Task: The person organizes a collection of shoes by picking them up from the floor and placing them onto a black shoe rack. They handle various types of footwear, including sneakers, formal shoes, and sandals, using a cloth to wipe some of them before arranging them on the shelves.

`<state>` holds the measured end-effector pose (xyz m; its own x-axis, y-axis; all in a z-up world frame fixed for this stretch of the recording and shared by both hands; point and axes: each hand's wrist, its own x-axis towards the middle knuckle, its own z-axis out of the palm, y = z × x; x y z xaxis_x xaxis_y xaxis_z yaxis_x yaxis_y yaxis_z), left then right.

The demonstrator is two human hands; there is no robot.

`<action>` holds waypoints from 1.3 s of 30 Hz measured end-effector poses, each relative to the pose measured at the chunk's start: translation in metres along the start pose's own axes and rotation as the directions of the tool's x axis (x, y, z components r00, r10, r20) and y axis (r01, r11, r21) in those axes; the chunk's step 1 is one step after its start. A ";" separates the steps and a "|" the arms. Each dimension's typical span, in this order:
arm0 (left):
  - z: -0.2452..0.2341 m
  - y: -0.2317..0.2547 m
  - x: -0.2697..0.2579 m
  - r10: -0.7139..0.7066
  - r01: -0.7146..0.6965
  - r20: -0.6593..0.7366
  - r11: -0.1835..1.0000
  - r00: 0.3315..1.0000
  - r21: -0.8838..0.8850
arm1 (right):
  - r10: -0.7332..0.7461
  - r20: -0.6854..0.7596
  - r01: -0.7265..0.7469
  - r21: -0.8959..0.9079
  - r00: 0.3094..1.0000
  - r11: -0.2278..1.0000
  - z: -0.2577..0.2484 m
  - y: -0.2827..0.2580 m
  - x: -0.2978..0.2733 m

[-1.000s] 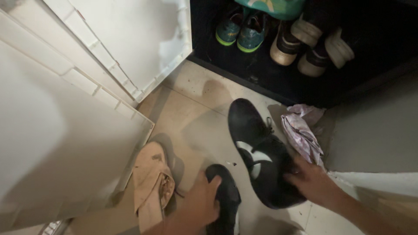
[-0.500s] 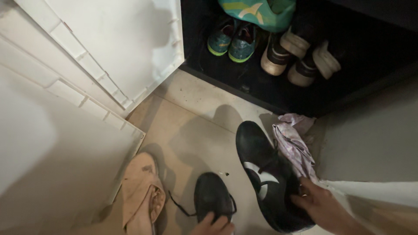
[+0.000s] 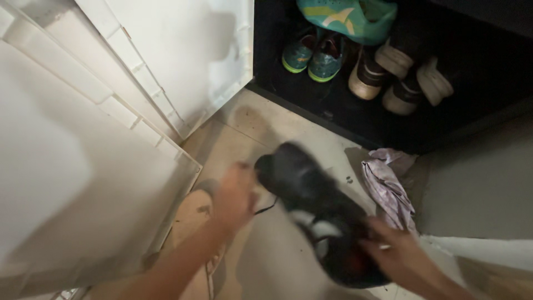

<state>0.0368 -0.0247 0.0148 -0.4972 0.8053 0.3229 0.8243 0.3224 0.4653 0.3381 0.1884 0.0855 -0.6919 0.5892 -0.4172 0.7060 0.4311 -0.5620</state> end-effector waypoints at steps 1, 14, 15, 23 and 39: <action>-0.005 -0.008 -0.002 -0.039 0.043 -0.061 0.996 0.997 0.073 | 0.021 0.044 -0.021 0.008 0.999 1.000 0.010 -0.007 0.003; -0.037 0.004 -0.044 -0.276 0.298 0.281 0.954 0.919 -0.036 | -0.178 0.378 0.369 -0.529 0.909 0.765 0.032 -0.026 0.008; -0.036 0.003 -0.046 -0.272 0.293 0.279 0.955 0.921 -0.037 | -0.184 0.430 0.424 -0.572 0.884 0.702 0.028 -0.027 0.007; -0.021 -0.001 -0.048 -0.369 0.395 0.330 0.918 0.869 -0.015 | 0.007 0.499 0.351 -0.619 0.866 0.702 0.030 -0.020 0.016; -0.015 0.027 -0.026 -0.425 0.477 0.434 0.879 0.795 -0.013 | -0.369 0.391 0.501 -0.321 0.843 0.804 0.032 0.015 0.026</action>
<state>0.0681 -0.0444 0.0319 -0.6276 0.7190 -0.2988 0.4839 0.6608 0.5737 0.3263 0.1880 0.0429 -0.9031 0.0701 -0.4237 0.2693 0.8610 -0.4315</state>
